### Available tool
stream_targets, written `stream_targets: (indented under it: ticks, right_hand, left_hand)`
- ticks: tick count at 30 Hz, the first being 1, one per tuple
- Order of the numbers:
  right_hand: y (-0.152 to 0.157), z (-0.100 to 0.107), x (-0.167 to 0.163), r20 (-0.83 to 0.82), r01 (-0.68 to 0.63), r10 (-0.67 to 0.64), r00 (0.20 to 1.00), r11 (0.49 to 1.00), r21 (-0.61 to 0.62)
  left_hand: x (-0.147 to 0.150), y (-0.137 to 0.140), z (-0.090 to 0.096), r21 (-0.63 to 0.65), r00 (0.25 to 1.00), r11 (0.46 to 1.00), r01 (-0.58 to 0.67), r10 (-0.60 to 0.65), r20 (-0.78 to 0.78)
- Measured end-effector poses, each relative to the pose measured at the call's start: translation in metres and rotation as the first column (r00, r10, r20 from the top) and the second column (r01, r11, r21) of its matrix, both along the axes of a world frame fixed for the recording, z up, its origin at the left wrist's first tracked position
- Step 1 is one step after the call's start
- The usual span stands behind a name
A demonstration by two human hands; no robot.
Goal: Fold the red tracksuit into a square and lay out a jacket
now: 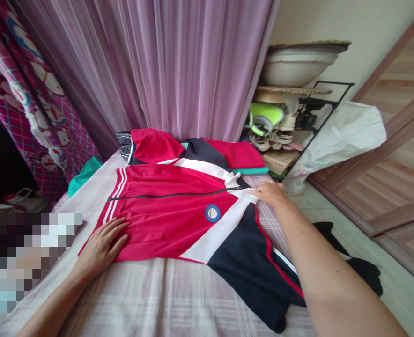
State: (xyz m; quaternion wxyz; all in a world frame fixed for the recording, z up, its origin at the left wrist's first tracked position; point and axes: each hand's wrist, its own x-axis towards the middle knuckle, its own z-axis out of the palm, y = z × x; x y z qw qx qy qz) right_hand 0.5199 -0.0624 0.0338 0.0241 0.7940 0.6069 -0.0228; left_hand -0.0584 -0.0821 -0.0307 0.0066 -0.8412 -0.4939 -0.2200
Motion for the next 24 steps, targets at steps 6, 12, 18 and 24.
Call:
stream_targets:
  ticks: [6,12,18,24]
  right_hand:
    - [-0.014,-0.003,-0.028,0.068,0.191,-0.203,0.977,0.970,0.151]
    - [-0.038,-0.017,-0.043,-0.219,0.445,-0.412,0.885,0.886,0.131]
    - [-0.064,-0.030,-0.050,-0.327,0.250,-0.223,0.918,0.967,0.042]
    - [-0.079,-0.006,-0.075,-0.101,0.349,-0.339,0.935,0.930,0.112]
  left_hand:
    - [0.001,0.000,0.001,0.000,1.000,1.000,-0.002,0.002,-0.001]
    - [0.002,0.001,-0.001,-0.007,1.000,1.000,-0.002,0.002,0.010]
    - [0.003,0.000,0.009,-0.021,0.999,0.999,0.024,-0.024,0.023]
    - [0.001,-0.014,0.005,-0.030,0.999,0.999,0.040,-0.039,0.030]
